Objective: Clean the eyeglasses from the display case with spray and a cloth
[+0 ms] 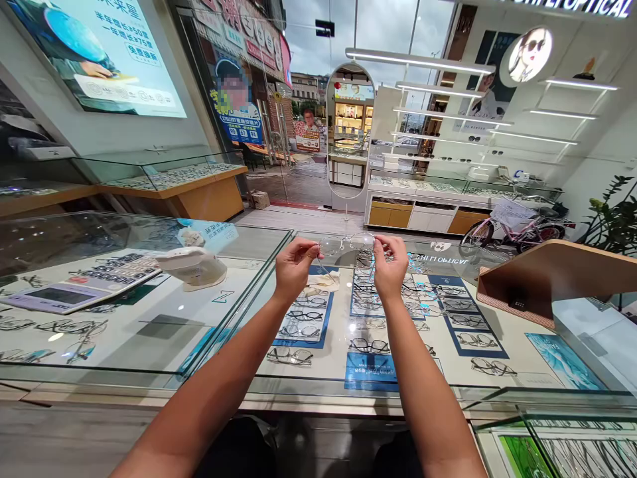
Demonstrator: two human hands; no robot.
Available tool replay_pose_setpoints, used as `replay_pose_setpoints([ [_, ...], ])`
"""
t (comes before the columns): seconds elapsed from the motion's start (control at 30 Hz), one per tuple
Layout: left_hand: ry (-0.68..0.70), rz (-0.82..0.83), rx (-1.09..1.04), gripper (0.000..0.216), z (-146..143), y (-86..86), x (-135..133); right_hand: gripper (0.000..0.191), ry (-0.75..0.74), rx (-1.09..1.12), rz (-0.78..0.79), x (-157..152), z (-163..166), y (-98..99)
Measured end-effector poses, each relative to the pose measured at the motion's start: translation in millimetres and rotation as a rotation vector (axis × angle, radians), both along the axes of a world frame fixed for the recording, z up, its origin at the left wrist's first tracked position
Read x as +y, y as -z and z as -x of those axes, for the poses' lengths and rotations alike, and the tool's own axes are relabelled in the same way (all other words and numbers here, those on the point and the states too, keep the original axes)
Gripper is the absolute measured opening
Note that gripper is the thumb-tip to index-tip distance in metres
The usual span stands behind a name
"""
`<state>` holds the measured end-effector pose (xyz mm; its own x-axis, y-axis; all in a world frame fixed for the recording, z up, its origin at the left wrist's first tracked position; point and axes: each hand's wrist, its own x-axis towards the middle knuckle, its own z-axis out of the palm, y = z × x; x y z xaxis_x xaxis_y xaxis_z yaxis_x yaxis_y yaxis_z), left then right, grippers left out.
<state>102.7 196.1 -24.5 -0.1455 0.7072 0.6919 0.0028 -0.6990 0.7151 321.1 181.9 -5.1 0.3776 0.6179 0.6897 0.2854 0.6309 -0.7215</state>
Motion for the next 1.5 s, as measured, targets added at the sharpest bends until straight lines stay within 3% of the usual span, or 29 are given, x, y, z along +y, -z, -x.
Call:
replay_pose_setpoints([
  [0.27,-0.013,0.007,0.024,0.032,2.2,2.3,1.8,0.022,-0.036,-0.023,-0.004,2.5,-0.6,6.7],
  [0.37,-0.021,0.008,0.04,0.031,4.8,-4.8,1.6,0.022,-0.002,-0.05,-0.039,-0.2,-1.4,-2.0],
  [0.47,-0.082,-0.038,0.089,0.027,9.1,-29.2,4.0,0.021,0.003,-0.112,-0.079,-3.5,-4.3,-28.6],
  [0.67,-0.291,-0.334,0.099,0.017,4.9,-111.4,4.2,0.017,0.091,-0.192,-0.277,-14.3,-4.7,-102.2],
  [0.8,-0.34,-0.394,-0.015,0.018,-8.1,-138.6,0.0,0.018,0.162,-0.16,-0.349,-19.1,0.8,-122.4],
  [0.93,-0.37,-0.358,-0.075,0.019,-12.9,-140.5,-2.1,0.018,0.167,-0.122,-0.374,-21.7,2.8,-123.4],
  [1.5,-0.483,-0.485,0.102,0.012,-10.1,-139.3,-13.8,0.02,0.223,-0.109,-0.379,-20.4,1.3,-121.0],
])
